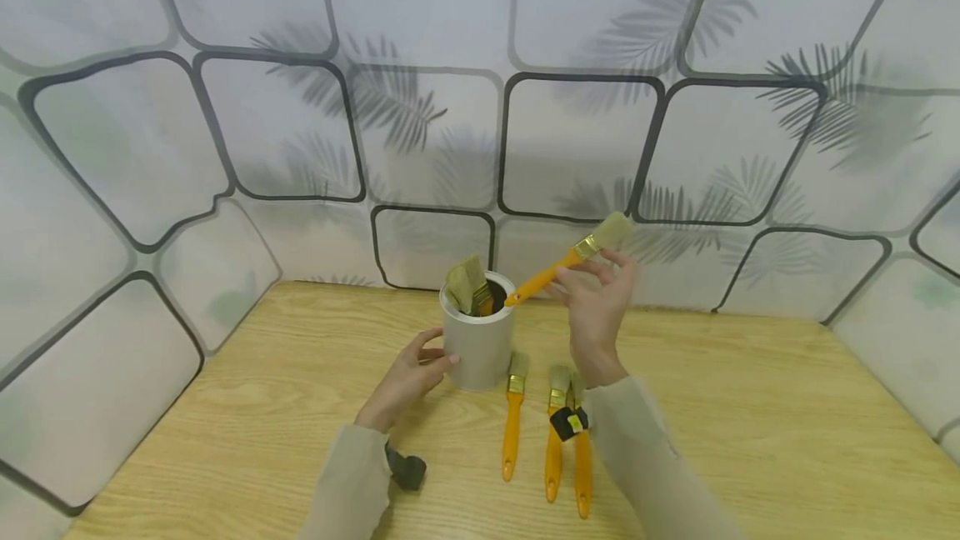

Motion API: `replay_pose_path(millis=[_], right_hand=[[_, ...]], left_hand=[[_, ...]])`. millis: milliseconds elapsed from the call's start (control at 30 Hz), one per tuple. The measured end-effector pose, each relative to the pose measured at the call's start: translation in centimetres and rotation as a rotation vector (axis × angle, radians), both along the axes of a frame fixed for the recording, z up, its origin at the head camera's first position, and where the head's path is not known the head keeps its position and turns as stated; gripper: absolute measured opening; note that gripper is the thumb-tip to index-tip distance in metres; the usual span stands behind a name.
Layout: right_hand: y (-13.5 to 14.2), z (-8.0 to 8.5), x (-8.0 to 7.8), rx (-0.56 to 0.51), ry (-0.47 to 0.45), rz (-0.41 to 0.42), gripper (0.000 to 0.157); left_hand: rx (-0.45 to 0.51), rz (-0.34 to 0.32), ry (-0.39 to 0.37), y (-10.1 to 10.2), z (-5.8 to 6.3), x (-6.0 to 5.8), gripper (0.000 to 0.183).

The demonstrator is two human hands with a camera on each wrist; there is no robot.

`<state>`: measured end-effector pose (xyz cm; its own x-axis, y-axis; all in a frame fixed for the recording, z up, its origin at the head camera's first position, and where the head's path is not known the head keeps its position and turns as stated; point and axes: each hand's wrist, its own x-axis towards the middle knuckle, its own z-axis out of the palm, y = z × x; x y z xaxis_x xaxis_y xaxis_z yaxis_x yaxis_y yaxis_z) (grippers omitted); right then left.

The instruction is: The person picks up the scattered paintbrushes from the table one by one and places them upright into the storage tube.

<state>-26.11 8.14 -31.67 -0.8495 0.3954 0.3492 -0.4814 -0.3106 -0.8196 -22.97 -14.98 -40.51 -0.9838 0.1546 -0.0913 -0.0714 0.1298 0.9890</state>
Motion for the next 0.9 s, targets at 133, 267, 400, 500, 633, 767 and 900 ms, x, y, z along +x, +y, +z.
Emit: replay_pose_path(millis=[133, 267, 400, 500, 633, 767, 900], right_hand=[[-1.0, -0.2, -0.1, 0.110, 0.063, -0.011, 0.054], [-1.8, -0.5, -0.1, 0.168, 0.121, -0.023, 0.054], [-2.5, -0.6, -0.3, 0.253, 0.156, -0.055, 0.054], [-2.9, -0.8, -0.5, 0.363, 0.172, -0.089, 0.053], [-3.3, -1.2, -0.4, 0.512, 0.204, -0.100, 0.050], [-3.3, -1.4, -0.2, 0.649, 0.236, -0.101, 0.039], [-2.7, -1.4, -0.1, 0.704, 0.230, -0.099, 0.026]], left_hand=[[-0.005, 0.000, -0.005, 0.0, 0.1, 0.0, 0.068], [-0.005, -0.001, -0.010, 0.0, 0.1, 0.0, 0.068], [0.004, 0.001, -0.010, 0.0, 0.1, 0.0, 0.067], [0.006, 0.000, -0.011, -0.1, 0.0, -0.1, 0.067], [0.005, -0.003, -0.015, -0.1, -0.1, 0.0, 0.068], [0.006, -0.003, -0.011, 0.0, 0.0, 0.0, 0.067], [0.009, -0.001, -0.005, 0.0, 0.1, 0.0, 0.066]])
